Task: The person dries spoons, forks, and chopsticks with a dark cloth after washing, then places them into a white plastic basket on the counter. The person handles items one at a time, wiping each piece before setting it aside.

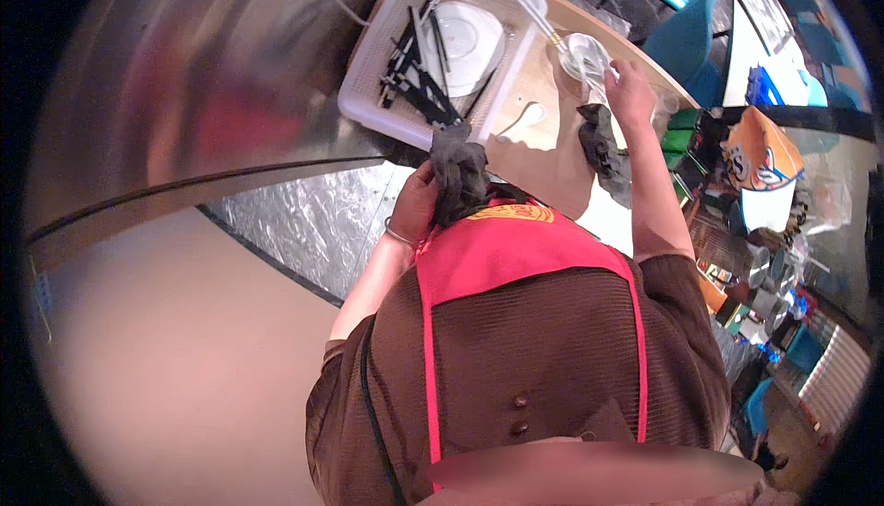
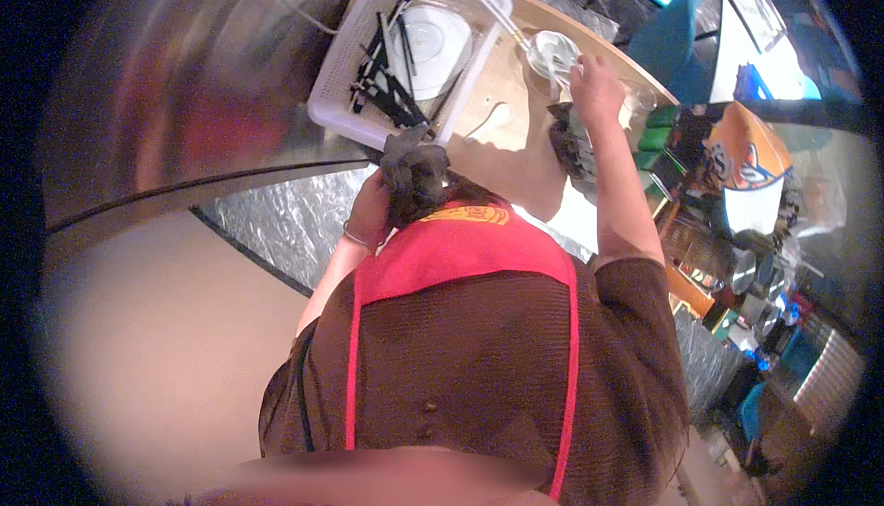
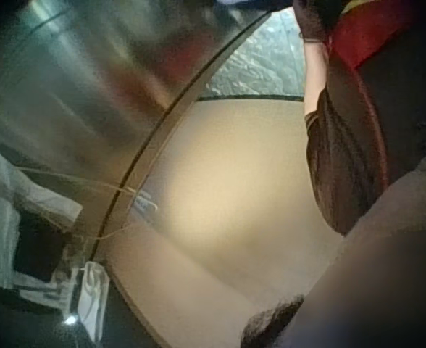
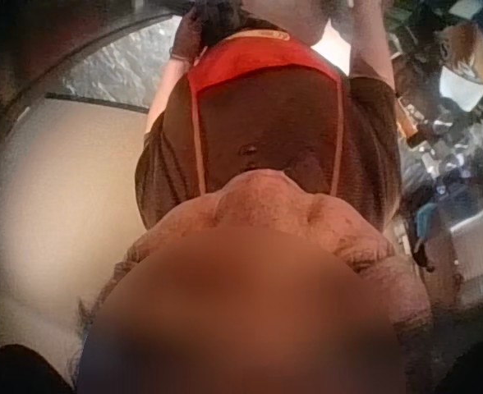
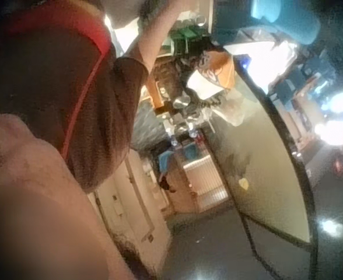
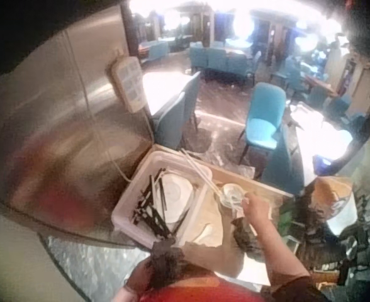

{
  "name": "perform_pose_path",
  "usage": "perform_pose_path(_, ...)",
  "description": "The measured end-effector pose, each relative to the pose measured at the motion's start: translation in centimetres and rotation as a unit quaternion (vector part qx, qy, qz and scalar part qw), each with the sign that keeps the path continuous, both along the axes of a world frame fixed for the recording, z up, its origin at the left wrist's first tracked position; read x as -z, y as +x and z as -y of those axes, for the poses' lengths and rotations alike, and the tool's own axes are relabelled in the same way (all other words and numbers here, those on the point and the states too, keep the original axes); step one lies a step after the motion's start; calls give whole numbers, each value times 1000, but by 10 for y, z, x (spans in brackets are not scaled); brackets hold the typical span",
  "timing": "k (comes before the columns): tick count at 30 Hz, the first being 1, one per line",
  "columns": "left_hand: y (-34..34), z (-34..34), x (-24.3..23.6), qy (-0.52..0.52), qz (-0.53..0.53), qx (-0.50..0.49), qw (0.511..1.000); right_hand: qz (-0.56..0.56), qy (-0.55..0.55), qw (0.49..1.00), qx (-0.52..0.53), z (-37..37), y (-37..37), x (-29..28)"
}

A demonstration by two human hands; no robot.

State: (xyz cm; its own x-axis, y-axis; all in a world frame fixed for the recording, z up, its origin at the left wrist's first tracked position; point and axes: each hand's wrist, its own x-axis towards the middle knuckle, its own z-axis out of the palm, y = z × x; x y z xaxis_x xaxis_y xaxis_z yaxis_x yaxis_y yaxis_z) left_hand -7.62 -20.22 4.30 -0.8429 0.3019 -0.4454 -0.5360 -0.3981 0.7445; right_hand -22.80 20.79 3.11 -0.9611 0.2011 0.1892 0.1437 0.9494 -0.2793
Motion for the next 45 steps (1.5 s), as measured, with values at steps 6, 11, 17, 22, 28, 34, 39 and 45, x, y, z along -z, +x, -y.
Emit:
perform_pose_path(6,11,43,14,113,-8,-72,991,-48,-209,960,-177,99,-2,-14)
perform_pose_path(11,27,86,26,194,48,-205,958,36,-176,925,-334,185,-12,0)
perform_pose_path(17,41,109,21,183,23,-235,954,182,-46,939,-287,260,-53,39)
perform_pose_path(22,41,111,16,196,3,-229,954,155,-118,946,-257,271,-64,56)
perform_pose_path(28,30,121,18,195,-11,-222,955,194,-220,917,-272,235,-80,42)
perform_pose_path(34,8,130,21,214,-11,-202,956,-16,-125,909,-397,237,-69,-38)
perform_pose_path(39,-7,134,25,229,-5,-186,956,-85,-167,903,-386,274,-81,-78)
perform_pose_path(45,-6,144,31,245,7,-191,950,228,60,896,-377,321,-137,-6)
